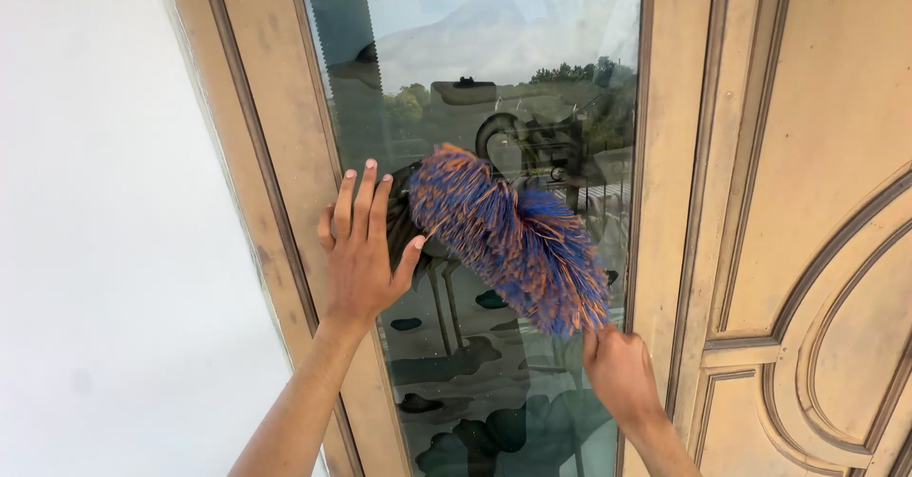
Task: The person uses a fluffy duster to wipe the surface of a glass door and then a frosted window. The person holds the duster in the right hand and supports the glass with the left hand while moving the duster in vertical and horizontal strokes across the surfaces.
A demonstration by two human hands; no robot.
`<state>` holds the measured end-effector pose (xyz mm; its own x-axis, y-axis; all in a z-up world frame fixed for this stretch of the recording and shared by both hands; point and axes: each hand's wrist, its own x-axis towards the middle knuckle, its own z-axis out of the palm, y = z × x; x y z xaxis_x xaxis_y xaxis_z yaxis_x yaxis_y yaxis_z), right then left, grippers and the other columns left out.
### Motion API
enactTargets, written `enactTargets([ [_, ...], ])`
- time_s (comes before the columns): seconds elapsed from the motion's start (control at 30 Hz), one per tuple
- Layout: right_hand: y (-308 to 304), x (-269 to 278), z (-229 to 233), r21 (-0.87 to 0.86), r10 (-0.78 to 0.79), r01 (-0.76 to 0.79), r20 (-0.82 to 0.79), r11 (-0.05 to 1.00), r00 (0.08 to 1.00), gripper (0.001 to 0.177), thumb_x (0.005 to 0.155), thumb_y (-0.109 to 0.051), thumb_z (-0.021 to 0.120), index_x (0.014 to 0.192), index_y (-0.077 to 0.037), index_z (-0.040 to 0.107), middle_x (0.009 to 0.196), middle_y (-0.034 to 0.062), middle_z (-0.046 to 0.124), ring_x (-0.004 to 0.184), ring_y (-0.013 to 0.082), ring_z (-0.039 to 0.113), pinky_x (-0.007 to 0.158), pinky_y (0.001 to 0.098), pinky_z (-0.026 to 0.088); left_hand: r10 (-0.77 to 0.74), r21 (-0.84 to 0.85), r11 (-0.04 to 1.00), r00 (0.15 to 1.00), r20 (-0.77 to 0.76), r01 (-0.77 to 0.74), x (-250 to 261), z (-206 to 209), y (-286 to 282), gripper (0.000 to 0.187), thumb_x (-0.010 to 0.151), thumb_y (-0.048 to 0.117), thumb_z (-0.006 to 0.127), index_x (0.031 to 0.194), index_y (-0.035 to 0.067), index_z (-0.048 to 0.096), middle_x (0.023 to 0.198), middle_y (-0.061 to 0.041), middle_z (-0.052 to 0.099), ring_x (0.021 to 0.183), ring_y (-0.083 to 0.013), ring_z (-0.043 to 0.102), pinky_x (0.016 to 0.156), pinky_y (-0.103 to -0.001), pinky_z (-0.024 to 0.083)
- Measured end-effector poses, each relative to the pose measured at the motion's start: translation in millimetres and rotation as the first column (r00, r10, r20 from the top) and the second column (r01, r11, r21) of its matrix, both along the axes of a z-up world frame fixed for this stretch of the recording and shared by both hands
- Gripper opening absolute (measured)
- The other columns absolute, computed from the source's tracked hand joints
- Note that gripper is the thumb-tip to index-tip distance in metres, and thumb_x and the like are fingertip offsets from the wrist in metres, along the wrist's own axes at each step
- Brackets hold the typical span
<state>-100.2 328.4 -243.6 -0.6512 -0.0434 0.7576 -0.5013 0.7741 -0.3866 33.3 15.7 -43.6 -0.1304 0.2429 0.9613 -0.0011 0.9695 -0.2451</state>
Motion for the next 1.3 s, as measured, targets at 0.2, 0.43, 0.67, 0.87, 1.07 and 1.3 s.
enactTargets([
  [0.2, -17, 32, 135, -0.174, 0.030, -0.066, -0.203, 0.982, 0.979, 0.050, 0.117, -0.021, 0.042, 0.070, -0.005, 0.047, 0.041, 0.0150, 0.040, 0.032, 0.0254, 0.041, 0.037, 0.0347, 0.035, 0.135, -0.021, 0.991, 0.991, -0.012, -0.135, -20, -61, -8, 0.099, 0.090, 0.077, 0.060, 0.162, 0.014, 0.036, 0.169, -0.020, 0.021, 0.157, -0.0385, 0.017, 0.122, -0.054, 0.014],
  [0.43, -43, 99, 95, 0.223, -0.027, 0.030, -0.015, 0.974, 1.000, 0.049, 0.112, -0.048, 0.038, 0.083, -0.014, 0.058, 0.044, 0.0132, 0.053, 0.045, 0.0326, 0.065, 0.044, 0.0429, 0.057, 0.067, 0.188, 0.979, 0.995, 0.067, -0.079, -1, -67, -12, 0.138, 0.076, 0.079, 0.084, 0.163, -0.004, 0.018, 0.167, -0.030, 0.007, 0.157, -0.0468, 0.005, 0.126, -0.055, 0.005],
  [0.67, -70, 93, 179, 0.198, -0.018, 0.052, -0.170, 0.979, 0.985, 0.041, 0.114, -0.034, 0.044, 0.100, -0.004, 0.069, 0.057, 0.0246, 0.057, 0.058, 0.0492, 0.068, 0.046, 0.0520, 0.057, 0.013, 0.249, 0.968, 0.997, 0.075, -0.031, -1, -77, -28, 0.151, 0.065, 0.081, 0.088, 0.162, -0.007, 0.015, 0.167, -0.029, 0.006, 0.157, -0.0436, 0.004, 0.127, -0.054, 0.001],
  [0.87, -99, 104, 144, 0.113, 0.136, -0.130, -0.053, 0.985, 0.989, 0.050, 0.114, -0.041, 0.036, 0.102, -0.005, 0.068, 0.057, 0.0229, 0.061, 0.053, 0.0436, 0.069, 0.046, 0.0482, 0.057, 0.033, 0.268, 0.962, 0.997, 0.075, -0.052, -8, -82, -35, 0.135, 0.079, 0.091, 0.056, 0.162, -0.008, 0.019, 0.168, -0.027, 0.008, 0.159, -0.0407, 0.003, 0.127, -0.050, 0.005],
  [1.07, -38, 83, 71, 0.071, -0.073, 0.074, -0.021, 0.995, 0.997, 0.033, 0.109, -0.028, 0.044, 0.115, -0.006, 0.068, 0.049, 0.0223, 0.055, 0.050, 0.0443, 0.065, 0.051, 0.0531, 0.056, -0.128, 0.188, 0.975, 0.991, 0.037, 0.119, -10, -98, -38, 0.116, 0.093, 0.084, 0.041, 0.162, -0.007, 0.020, 0.168, -0.029, 0.011, 0.158, -0.0466, 0.005, 0.127, -0.056, 0.004],
  [1.3, 18, 0, -30, 0.073, -0.032, 0.033, -0.018, 0.997, 0.999, 0.055, 0.104, -0.008, 0.051, 0.049, -0.005, 0.045, 0.032, 0.0055, 0.032, 0.030, 0.0162, 0.032, 0.038, 0.0277, 0.033, -0.058, -0.064, 0.996, 0.995, 0.080, 0.063, -36, -122, -21, 0.110, 0.089, 0.085, 0.048, 0.162, 0.004, 0.032, 0.167, -0.025, 0.026, 0.156, -0.0438, 0.021, 0.127, -0.056, 0.010],
])
